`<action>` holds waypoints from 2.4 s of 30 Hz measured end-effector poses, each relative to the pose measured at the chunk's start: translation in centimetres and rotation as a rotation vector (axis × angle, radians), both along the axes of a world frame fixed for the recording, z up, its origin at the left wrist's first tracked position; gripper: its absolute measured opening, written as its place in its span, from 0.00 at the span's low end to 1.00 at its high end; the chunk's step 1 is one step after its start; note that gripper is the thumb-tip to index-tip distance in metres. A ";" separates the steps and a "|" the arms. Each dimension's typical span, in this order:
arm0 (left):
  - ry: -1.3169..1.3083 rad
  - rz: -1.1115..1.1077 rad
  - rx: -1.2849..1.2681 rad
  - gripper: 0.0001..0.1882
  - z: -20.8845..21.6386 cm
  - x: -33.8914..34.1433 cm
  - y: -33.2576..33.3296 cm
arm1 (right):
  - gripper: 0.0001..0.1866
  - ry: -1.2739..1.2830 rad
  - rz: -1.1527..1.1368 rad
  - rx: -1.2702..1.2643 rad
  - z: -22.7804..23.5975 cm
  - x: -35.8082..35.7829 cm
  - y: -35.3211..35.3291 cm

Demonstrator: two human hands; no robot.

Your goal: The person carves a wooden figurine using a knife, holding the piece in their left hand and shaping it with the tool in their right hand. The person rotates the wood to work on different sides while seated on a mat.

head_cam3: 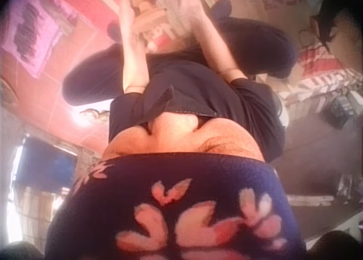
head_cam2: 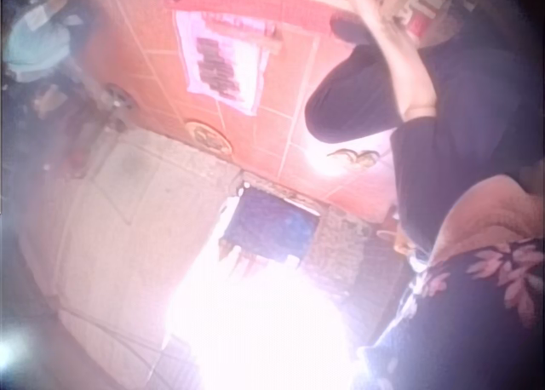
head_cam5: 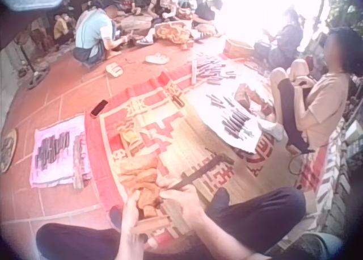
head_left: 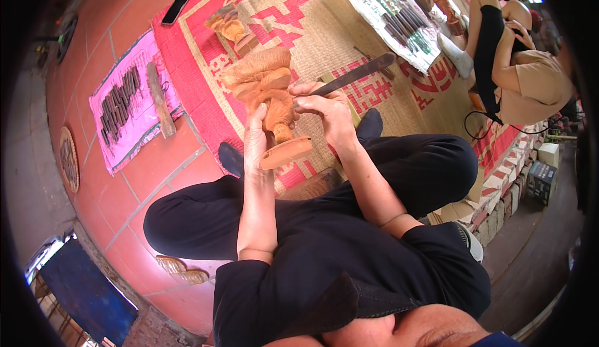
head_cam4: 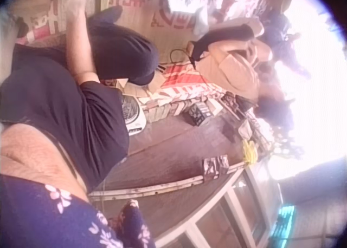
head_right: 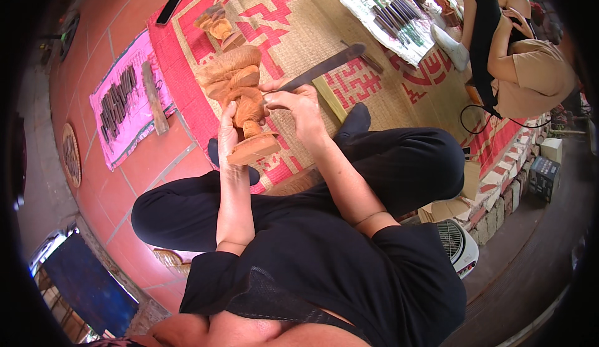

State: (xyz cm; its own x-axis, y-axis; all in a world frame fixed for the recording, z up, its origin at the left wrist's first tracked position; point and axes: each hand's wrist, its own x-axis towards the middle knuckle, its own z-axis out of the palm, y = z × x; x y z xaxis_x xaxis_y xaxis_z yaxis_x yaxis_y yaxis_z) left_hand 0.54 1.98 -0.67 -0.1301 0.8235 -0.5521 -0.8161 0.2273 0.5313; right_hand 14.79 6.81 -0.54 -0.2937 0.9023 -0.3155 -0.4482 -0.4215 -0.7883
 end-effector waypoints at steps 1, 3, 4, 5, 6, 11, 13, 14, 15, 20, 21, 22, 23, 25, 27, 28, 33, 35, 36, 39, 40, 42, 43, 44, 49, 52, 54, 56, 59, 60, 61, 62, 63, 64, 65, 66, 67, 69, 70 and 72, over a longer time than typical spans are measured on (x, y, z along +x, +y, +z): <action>0.012 -0.007 0.015 0.21 -0.2 -0.1 -0.1 | 0.09 -0.001 0.011 -0.058 0.3 0.3 0.2; -0.016 -0.025 0.014 0.21 -0.4 -0.1 -0.1 | 0.09 0.023 -0.002 -0.028 0.4 0.3 0.2; -0.030 -0.033 0.013 0.21 -0.5 -0.2 -0.1 | 0.09 0.010 -0.015 0.009 0.4 -0.1 0.0; -0.035 -0.026 0.004 0.21 -0.3 -0.1 -0.1 | 0.08 0.000 -0.027 0.043 0.3 -0.4 -0.1; -0.041 -0.019 -0.004 0.21 -0.2 -0.1 -0.1 | 0.08 -0.021 -0.020 0.074 0.1 -0.5 -0.2; 0.011 -0.033 0.014 0.24 -0.7 -0.2 -0.2 | 0.03 0.001 -0.040 -0.010 -0.4 0.0 0.2; 0.033 -0.101 0.098 0.25 -0.9 -0.4 -0.4 | 0.02 -0.013 -0.086 -0.038 -0.1 0.3 0.5; 0.025 -0.102 0.100 0.24 -0.8 -0.4 -0.4 | 0.02 -0.021 -0.110 -0.052 0.0 0.5 0.7; 0.017 -0.102 0.102 0.23 -0.6 -0.4 -0.4 | 0.02 -0.009 -0.107 -0.036 -0.2 0.7 0.8; -0.003 -0.105 0.149 0.24 -0.4 -0.3 -0.2 | 0.03 0.025 -0.088 0.042 -0.5 1.1 0.8; 0.013 -0.105 0.138 0.25 -0.2 -0.2 -0.2 | 0.04 0.025 -0.109 0.045 -0.2 0.9 0.8; 0.029 -0.105 0.127 0.27 0.0 -0.1 -0.3 | 0.05 0.026 -0.130 0.048 0.2 0.7 0.7; 0.032 -0.100 0.132 0.27 0.0 -0.1 -0.4 | 0.06 0.028 -0.151 0.052 0.5 0.5 0.6; 0.038 -0.091 0.141 0.26 0.1 -0.1 -0.5 | 0.06 0.003 -0.157 0.166 0.4 0.3 0.7; 0.067 -0.062 0.101 0.26 0.0 -0.2 -0.7 | 0.05 -0.056 -0.133 0.231 0.3 0.3 0.6; 0.082 -0.048 0.081 0.25 -0.1 -0.2 -0.8 | 0.04 -0.102 -0.107 0.238 0.3 0.3 0.5; 0.160 -0.091 0.027 0.24 -0.1 -0.5 -0.7 | 0.03 -0.156 -0.077 0.214 0.9 0.9 0.6; 0.219 -0.055 -0.014 0.22 -0.4 0.0 -0.6 | 0.04 -0.138 -0.120 0.218 0.5 0.8 0.7; 0.165 -0.060 -0.034 0.23 -0.6 0.0 -0.7 | 0.04 -0.114 -0.112 0.282 -0.1 0.7 0.8; 0.189 -0.140 -0.124 0.24 -1.2 -0.8 -0.7 | 0.03 -0.061 -0.067 0.319 -0.3 0.3 0.9; 0.197 -0.106 -0.082 0.24 -2.2 -0.4 -0.2 | 0.02 -0.082 -0.069 0.332 -0.1 0.4 1.0; 0.232 -0.094 0.034 0.22 -2.1 0.1 0.0 | 0.02 -0.037 -0.078 0.320 0.5 0.4 1.0; 0.230 -0.086 0.039 0.22 -2.2 0.4 0.2 | 0.02 -0.052 -0.075 0.330 0.8 0.7 1.1; 0.226 -0.099 0.037 0.22 -1.8 0.3 0.1 | 0.01 -0.047 -0.069 0.315 0.7 0.6 0.9; 0.144 -0.141 0.054 0.28 -2.2 -0.5 -0.3 | 0.01 -0.027 -0.035 0.198 1.5 0.7 0.5; 0.145 -0.160 0.050 0.28 -2.4 -0.7 -0.3 | 0.01 -0.028 -0.034 0.189 1.6 0.6 0.5; 0.127 -0.144 0.075 0.28 -2.9 -0.8 -0.3 | 0.01 -0.033 -0.009 0.174 1.6 0.5 0.4; 0.118 -0.158 0.078 0.28 -2.9 -0.9 -0.3 | 0.01 -0.006 0.016 0.171 1.6 0.3 0.3; 0.183 -0.125 0.074 0.24 -2.5 -0.5 -0.3 | 0.02 0.054 0.041 0.162 1.2 0.2 0.2; 0.217 -0.105 0.072 0.23 -2.4 -0.2 -0.2 | 0.03 0.076 0.047 0.158 1.0 0.2 0.2; 0.187 -0.071 0.072 0.23 -2.4 -0.1 -0.2 | 0.04 0.081 0.047 0.126 1.0 0.2 0.1; 0.157 -0.037 0.073 0.23 -2.5 0.1 -0.1 | 0.04 0.086 0.048 0.094 1.1 0.3 0.0; 0.126 -0.003 0.075 0.23 -2.6 0.1 0.0 | 0.05 0.090 0.048 0.063 1.1 0.3 0.0; 0.105 -0.038 0.077 0.24 -2.9 -0.2 -0.2 | 0.05 0.083 0.043 0.050 0.9 0.3 -0.1; 0.084 -0.074 0.079 0.26 -2.9 -0.7 -0.3 | 0.06 0.076 0.036 0.037 0.6 0.2 -0.1; 0.063 -0.111 0.082 0.29 -3.0 -1.0 -0.4 | 0.06 0.068 0.030 0.024 0.4 0.2 -0.1; 0.112 -0.084 0.061 0.26 -3.1 -0.8 -0.3 | 0.06 0.058 0.027 0.021 0.3 0.3 -0.1; 0.210 -0.024 0.018 0.22 -2.0 0.2 -0.1 | 0.05 0.038 0.026 0.012 0.2 0.3 0.0; 0.209 -0.047 0.030 0.22 -2.1 0.0 -0.2 | 0.06 0.029 0.038 0.013 -0.1 0.3 0.0; 0.205 -0.094 0.053 0.22 -2.9 -0.5 -0.3 | 0.07 0.010 0.059 0.017 -0.8 0.3 0.0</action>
